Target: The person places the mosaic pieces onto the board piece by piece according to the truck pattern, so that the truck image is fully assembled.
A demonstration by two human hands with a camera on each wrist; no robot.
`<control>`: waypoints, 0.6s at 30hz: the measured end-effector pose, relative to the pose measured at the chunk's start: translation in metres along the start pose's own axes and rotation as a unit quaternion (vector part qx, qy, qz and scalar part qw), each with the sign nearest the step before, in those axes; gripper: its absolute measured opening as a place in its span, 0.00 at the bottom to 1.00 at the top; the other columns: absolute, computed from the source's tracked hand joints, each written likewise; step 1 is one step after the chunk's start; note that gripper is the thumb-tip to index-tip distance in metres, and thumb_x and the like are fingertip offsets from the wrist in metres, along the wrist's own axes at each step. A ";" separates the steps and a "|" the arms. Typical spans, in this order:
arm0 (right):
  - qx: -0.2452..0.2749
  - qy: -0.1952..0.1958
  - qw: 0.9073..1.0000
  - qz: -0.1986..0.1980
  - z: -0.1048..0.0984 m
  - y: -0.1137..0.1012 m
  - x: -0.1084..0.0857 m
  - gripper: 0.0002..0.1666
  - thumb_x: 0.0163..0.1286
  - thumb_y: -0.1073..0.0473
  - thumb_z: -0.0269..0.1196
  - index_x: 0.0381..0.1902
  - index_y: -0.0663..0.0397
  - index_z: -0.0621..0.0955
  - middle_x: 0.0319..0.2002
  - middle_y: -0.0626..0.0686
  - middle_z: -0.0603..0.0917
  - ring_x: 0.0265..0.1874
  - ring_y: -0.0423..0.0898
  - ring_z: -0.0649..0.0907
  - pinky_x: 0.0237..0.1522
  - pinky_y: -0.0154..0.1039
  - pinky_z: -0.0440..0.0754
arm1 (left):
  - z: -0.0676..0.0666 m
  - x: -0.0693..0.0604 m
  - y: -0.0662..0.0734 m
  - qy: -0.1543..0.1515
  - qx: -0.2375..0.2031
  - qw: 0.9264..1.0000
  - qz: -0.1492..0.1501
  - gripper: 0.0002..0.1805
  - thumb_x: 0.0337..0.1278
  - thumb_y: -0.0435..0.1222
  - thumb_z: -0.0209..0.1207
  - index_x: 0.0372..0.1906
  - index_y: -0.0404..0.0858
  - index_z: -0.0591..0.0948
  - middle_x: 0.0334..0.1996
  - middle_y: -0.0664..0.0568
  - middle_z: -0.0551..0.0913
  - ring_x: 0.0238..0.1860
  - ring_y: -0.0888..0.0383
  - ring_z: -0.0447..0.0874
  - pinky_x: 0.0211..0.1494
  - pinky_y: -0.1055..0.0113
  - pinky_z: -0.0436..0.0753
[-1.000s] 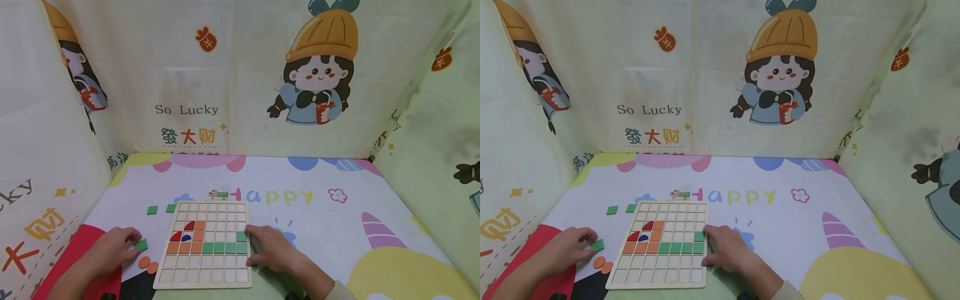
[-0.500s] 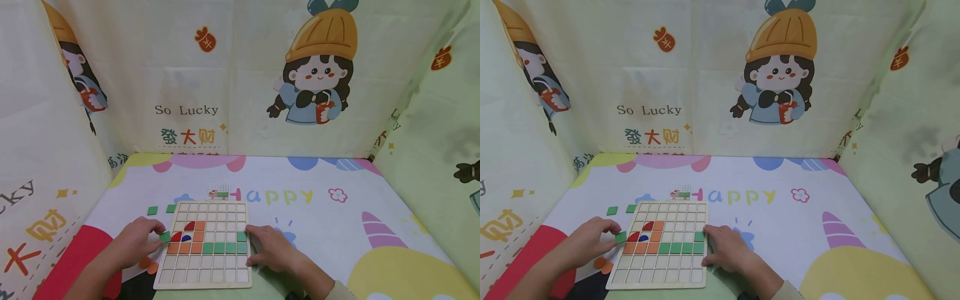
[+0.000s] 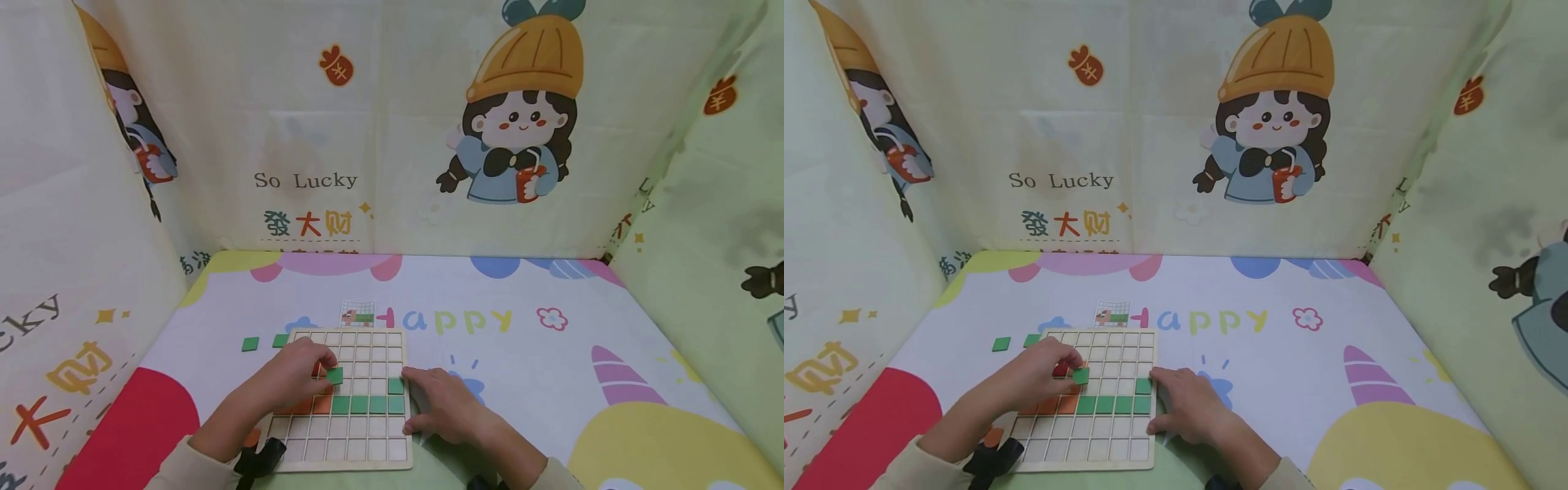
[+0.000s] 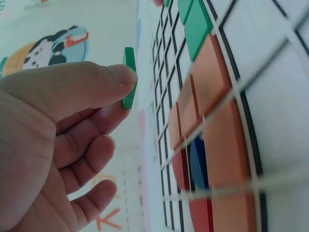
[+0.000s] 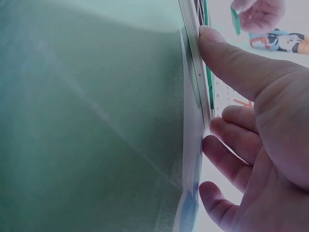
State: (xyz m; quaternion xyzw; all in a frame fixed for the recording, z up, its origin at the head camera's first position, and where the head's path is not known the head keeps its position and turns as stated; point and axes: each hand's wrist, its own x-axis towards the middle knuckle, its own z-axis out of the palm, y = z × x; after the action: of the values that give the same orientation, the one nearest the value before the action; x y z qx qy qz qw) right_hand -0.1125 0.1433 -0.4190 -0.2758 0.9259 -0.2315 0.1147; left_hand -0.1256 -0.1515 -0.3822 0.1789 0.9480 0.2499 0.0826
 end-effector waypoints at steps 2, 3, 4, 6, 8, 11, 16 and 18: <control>-0.001 -0.001 1.000 0.000 0.000 0.000 0.000 0.49 0.54 0.42 0.76 0.69 0.54 0.72 0.64 0.52 0.78 0.60 0.54 0.76 0.60 0.57 0.71 | 0.003 0.005 0.003 -0.003 0.007 1.000 0.007 0.10 0.50 0.34 0.72 0.38 0.44 0.85 0.33 0.61 0.79 0.38 0.59 0.70 0.40 0.62 0.78; 0.000 -0.001 1.000 0.000 0.000 0.000 0.000 0.49 0.54 0.42 0.76 0.69 0.54 0.72 0.64 0.52 0.78 0.60 0.54 0.76 0.60 0.57 0.71 | 0.005 0.007 0.005 -0.004 0.009 1.000 0.009 0.10 0.50 0.33 0.72 0.38 0.43 0.86 0.34 0.62 0.79 0.39 0.59 0.71 0.41 0.61 0.78; 0.000 -0.001 1.000 0.001 0.000 0.000 0.000 0.49 0.54 0.42 0.76 0.69 0.54 0.72 0.64 0.52 0.78 0.60 0.54 0.76 0.60 0.57 0.71 | 0.006 0.009 0.006 -0.005 0.010 1.000 0.011 0.10 0.50 0.33 0.72 0.39 0.43 0.86 0.34 0.62 0.79 0.39 0.59 0.71 0.42 0.61 0.79; 0.002 -0.002 1.000 0.002 0.000 0.000 0.000 0.49 0.54 0.42 0.76 0.69 0.54 0.72 0.64 0.52 0.78 0.60 0.54 0.76 0.60 0.57 0.71 | 0.009 0.012 0.008 -0.007 0.012 1.000 0.015 0.10 0.50 0.33 0.72 0.40 0.43 0.86 0.34 0.62 0.79 0.39 0.59 0.70 0.42 0.61 0.79; 0.003 -0.004 1.000 0.005 0.000 -0.001 0.000 0.49 0.54 0.42 0.77 0.69 0.53 0.72 0.64 0.52 0.78 0.60 0.54 0.75 0.60 0.57 0.71 | 0.011 0.015 0.010 -0.009 0.013 1.000 0.024 0.11 0.50 0.33 0.72 0.40 0.42 0.86 0.34 0.61 0.79 0.39 0.59 0.70 0.42 0.61 0.78; 0.003 -0.005 1.000 0.007 -0.001 -0.001 0.000 0.49 0.54 0.42 0.77 0.69 0.53 0.72 0.64 0.52 0.78 0.60 0.54 0.75 0.61 0.57 0.71 | 0.015 0.018 0.013 -0.012 0.009 0.999 0.036 0.11 0.51 0.33 0.72 0.41 0.41 0.86 0.34 0.60 0.80 0.39 0.59 0.71 0.43 0.60 0.79; 0.007 -0.010 1.000 0.013 -0.001 -0.002 0.000 0.50 0.54 0.41 0.77 0.70 0.54 0.71 0.65 0.52 0.77 0.61 0.54 0.75 0.62 0.57 0.70 | 0.021 0.024 0.021 -0.023 0.010 0.998 0.053 0.10 0.53 0.34 0.71 0.42 0.41 0.86 0.36 0.60 0.80 0.42 0.58 0.74 0.47 0.58 0.80; 0.011 -0.013 1.000 0.016 -0.001 -0.002 0.000 0.50 0.54 0.41 0.76 0.70 0.53 0.71 0.65 0.52 0.77 0.61 0.54 0.75 0.62 0.57 0.70 | 0.023 0.026 0.023 -0.027 0.013 0.998 0.062 0.10 0.54 0.34 0.70 0.42 0.41 0.86 0.36 0.60 0.80 0.42 0.58 0.74 0.48 0.58 0.79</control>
State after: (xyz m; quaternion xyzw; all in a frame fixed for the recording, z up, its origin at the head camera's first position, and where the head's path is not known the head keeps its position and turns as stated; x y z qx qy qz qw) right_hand -0.1121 0.1420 -0.4176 -0.2623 0.9262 -0.2359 0.1330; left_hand -0.1374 -0.1124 -0.3926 0.2453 0.9357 0.2372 0.0899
